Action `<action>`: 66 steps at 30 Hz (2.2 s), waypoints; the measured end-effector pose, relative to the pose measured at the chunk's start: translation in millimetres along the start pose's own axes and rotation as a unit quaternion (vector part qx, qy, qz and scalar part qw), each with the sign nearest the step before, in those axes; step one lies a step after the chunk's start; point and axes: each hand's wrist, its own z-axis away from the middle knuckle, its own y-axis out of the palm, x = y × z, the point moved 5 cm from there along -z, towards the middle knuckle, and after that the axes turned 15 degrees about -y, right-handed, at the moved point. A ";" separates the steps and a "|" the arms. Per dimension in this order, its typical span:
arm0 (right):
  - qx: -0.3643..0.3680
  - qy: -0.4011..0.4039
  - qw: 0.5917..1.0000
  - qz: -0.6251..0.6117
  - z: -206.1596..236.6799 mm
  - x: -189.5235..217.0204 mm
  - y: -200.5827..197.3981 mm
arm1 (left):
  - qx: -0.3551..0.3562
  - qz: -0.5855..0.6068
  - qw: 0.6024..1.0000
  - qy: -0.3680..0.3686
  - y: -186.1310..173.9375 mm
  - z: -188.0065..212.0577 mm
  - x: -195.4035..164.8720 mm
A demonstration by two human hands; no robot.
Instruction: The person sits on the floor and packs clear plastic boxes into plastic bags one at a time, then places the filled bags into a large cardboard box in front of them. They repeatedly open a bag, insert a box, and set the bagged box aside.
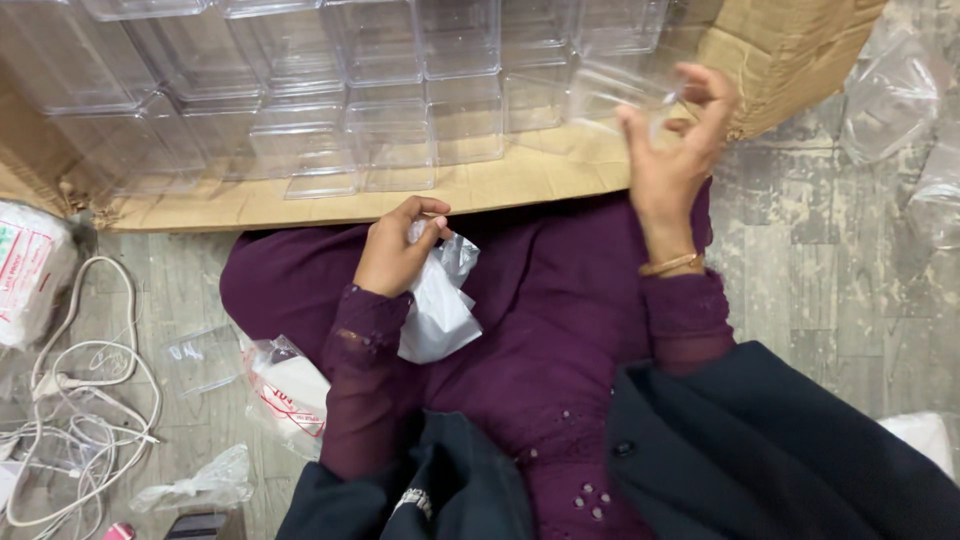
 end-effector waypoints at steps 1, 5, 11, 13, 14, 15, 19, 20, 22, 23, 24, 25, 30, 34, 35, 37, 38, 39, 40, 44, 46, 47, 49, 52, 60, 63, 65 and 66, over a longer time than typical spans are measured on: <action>0.038 0.017 0.997 -0.059 2.5 6.2 13.4 | 0.002 0.007 1.000 -0.001 3.0 -1.4 0.5; 0.132 0.109 0.950 -0.261 21.3 18.3 92.8 | 0.010 0.034 0.999 -0.017 11.8 -3.1 1.9; 0.163 0.053 0.961 -0.215 28.8 -13.4 118.7 | -0.030 0.021 0.999 0.017 -5.4 2.1 7.0; 0.138 0.107 0.980 -0.097 22.9 -39.7 107.5 | -0.078 0.014 0.997 0.023 -20.6 4.7 16.9; 0.123 0.132 0.983 -0.037 19.6 -51.4 103.0 | -0.118 0.003 0.993 0.024 -31.2 4.0 23.2; 0.136 0.146 0.979 -0.031 18.6 -59.1 105.2 | -0.157 -0.009 0.987 0.025 -41.9 2.9 30.4; 0.164 0.174 0.971 -0.027 17.9 -82.5 124.4 | -0.424 -0.102 0.888 0.147 -92.8 3.0 56.7; 0.166 0.175 0.970 -0.030 19.9 -86.2 128.5 | -0.443 -0.111 0.877 0.149 -103.1 -3.6 67.1; 0.132 0.202 0.961 -0.135 20.6 -95.6 131.1 | -0.480 -0.127 0.854 0.155 -119.4 -20.7 84.6; 0.113 0.215 0.952 -0.185 21.5 -99.9 127.0 | -0.447 -0.114 0.880 0.108 -121.6 -34.7 96.5; 0.083 0.195 0.961 -0.175 19.8 -103.2 115.6 | -0.412 -0.101 0.903 0.063 -122.1 -48.0 106.7; 0.053 0.173 0.970 -0.165 18.6 -105.1 101.8 | -0.376 -0.087 0.922 0.019 -121.9 -58.1 115.5; -0.042 0.045 0.997 -0.037 15.1 -103.1 24.5 | -0.317 -0.061 0.946 0.005 -99.5 -60.9 112.9; 0.010 -0.077 0.982 0.171 17.2 -87.0 16.6 | -0.327 -0.082 0.940 0.052 -82.7 -47.4 70.1; 0.057 -0.029 0.993 0.102 18.8 -90.0 27.1 | -0.361 -0.059 0.927 0.081 -82.4 -35.9 58.7; 0.147 0.066 0.986 -0.038 22.2 -91.5 52.9 | -0.423 -0.013 0.895 0.143 -82.6 -12.4 36.6; 0.173 0.114 0.976 -0.062 27.0 -89.6 61.2 | -0.381 0.039 0.914 0.136 -78.8 -11.8 29.0; 0.200 0.160 0.963 -0.087 32.7 -85.1 73.8 | -0.338 0.090 0.928 0.129 -75.0 -11.6 22.4; 0.211 0.142 0.961 -0.110 32.3 -75.9 83.9 | -0.295 0.142 0.937 0.121 -69.8 -11.7 16.9; 0.259 0.081 0.927 -0.260 25.0 -44.6 108.5 | -0.194 0.158 0.965 0.085 -46.3 -22.9 -0.4; 0.286 0.068 0.904 -0.311 16.0 -38.7 111.6 | -0.233 0.064 0.967 0.084 -41.5 -24.3 -3.6; 0.302 0.071 0.898 -0.313 12.8 -38.0 111.7 | -0.222 0.070 0.969 0.082 -38.6 -25.3 -2.3; 0.309 0.072 0.913 -0.255 9.3 -38.0 108.9 | -0.200 0.083 0.973 0.078 -33.2 -27.9 1.2; 0.262 0.074 0.953 -0.135 14.1 -29.9 106.6 | -0.159 0.113 0.978 0.076 -23.9 -33.2 5.3; 0.200 0.041 0.964 -0.168 15.7 13.1 110.2 | -0.018 0.277 0.959 0.052 2.6 -52.2 0.9; 0.117 -0.115 0.986 -0.036 5.1 32.6 79.5 | -0.019 0.283 0.957 0.067 11.8 -53.8 -5.0; 0.164 0.031 0.946 -0.276 13.3 33.4 82.2 | -0.007 0.296 0.953 0.069 18.7 -56.5 -9.1; 0.183 0.104 0.897 -0.389 20.9 37.0 85.9 | 0.007 0.310 0.949 0.062 23.3 -58.0 -10.6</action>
